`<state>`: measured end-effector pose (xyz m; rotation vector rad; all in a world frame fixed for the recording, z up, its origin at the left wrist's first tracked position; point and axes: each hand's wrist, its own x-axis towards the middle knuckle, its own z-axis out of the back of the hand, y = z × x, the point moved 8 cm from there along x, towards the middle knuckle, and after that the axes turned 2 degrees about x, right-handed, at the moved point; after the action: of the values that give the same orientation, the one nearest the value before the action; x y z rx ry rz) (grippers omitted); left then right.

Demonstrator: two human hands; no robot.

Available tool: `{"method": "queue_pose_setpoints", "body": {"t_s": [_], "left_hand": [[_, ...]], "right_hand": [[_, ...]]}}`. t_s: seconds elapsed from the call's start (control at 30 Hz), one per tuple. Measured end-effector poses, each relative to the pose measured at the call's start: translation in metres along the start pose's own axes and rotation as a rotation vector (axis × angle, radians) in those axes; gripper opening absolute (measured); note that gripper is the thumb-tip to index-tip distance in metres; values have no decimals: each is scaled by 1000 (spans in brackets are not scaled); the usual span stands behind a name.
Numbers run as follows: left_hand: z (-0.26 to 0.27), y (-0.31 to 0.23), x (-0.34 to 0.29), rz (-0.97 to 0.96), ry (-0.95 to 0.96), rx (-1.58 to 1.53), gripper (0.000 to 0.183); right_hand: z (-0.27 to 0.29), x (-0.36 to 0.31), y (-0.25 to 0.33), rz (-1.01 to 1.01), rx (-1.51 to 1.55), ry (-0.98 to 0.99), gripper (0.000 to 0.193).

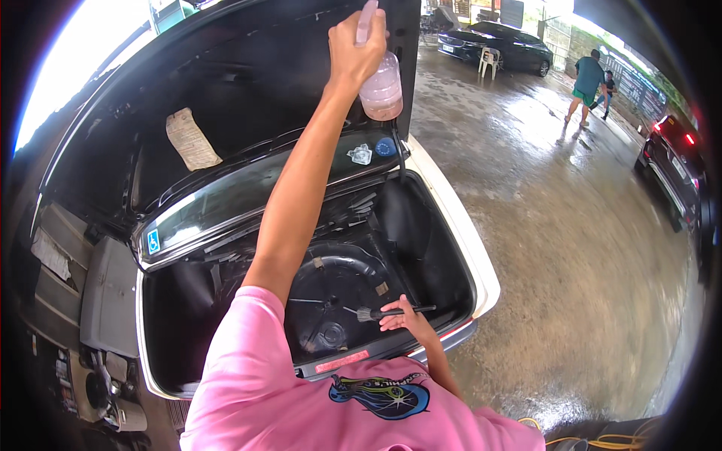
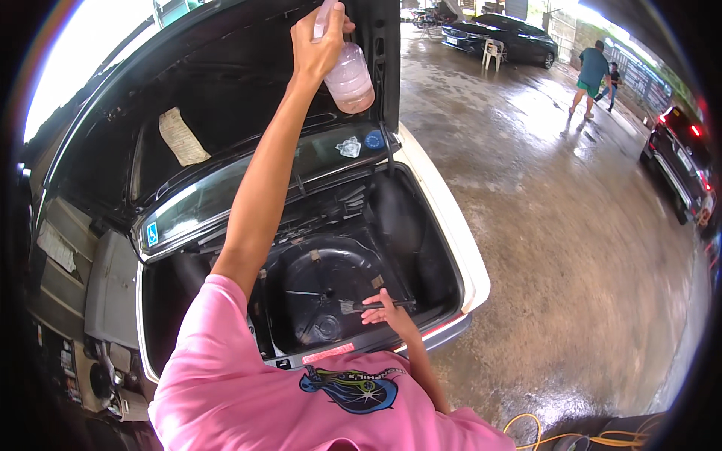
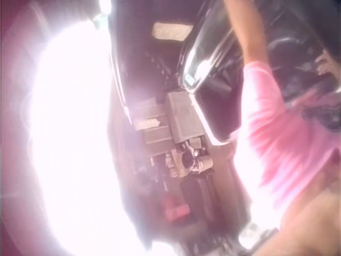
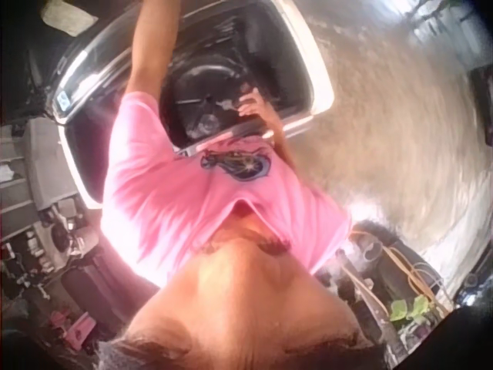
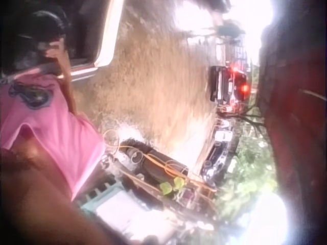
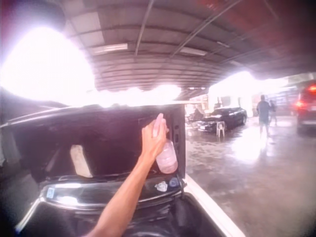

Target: The person cleans the interior lid of a car trunk by spraying a pink liquid from a bottle and scrubbing the surface with a brush.

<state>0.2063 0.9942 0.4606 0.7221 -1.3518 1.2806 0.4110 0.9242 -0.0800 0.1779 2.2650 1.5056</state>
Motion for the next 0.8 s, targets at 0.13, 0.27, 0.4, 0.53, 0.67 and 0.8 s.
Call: {"method": "queue_pose_setpoints", "body": {"t_s": [0.13,0.27,0.4,0.53,0.67,0.8], "left_hand": [[1,18,-8,105,21,-128,37],[68,25,-39,126,-81,-197,44],[143,33,-120,224,-129,-158,47],[203,52,-255,494,-146,-42,44],[242,59,-393,842,-159,-19,45],[284,55,-472,993,-230,-75,50]], "right_hand": [[24,-11,16,7,17,-87,74],[18,1,88,180,127,-102,67],[24,20,245,676,1,-274,61],[1,28,429,1280,49,-489,34],[-32,41,548,1786,233,-520,15],[-147,63,503,1722,-208,-594,9]]}}
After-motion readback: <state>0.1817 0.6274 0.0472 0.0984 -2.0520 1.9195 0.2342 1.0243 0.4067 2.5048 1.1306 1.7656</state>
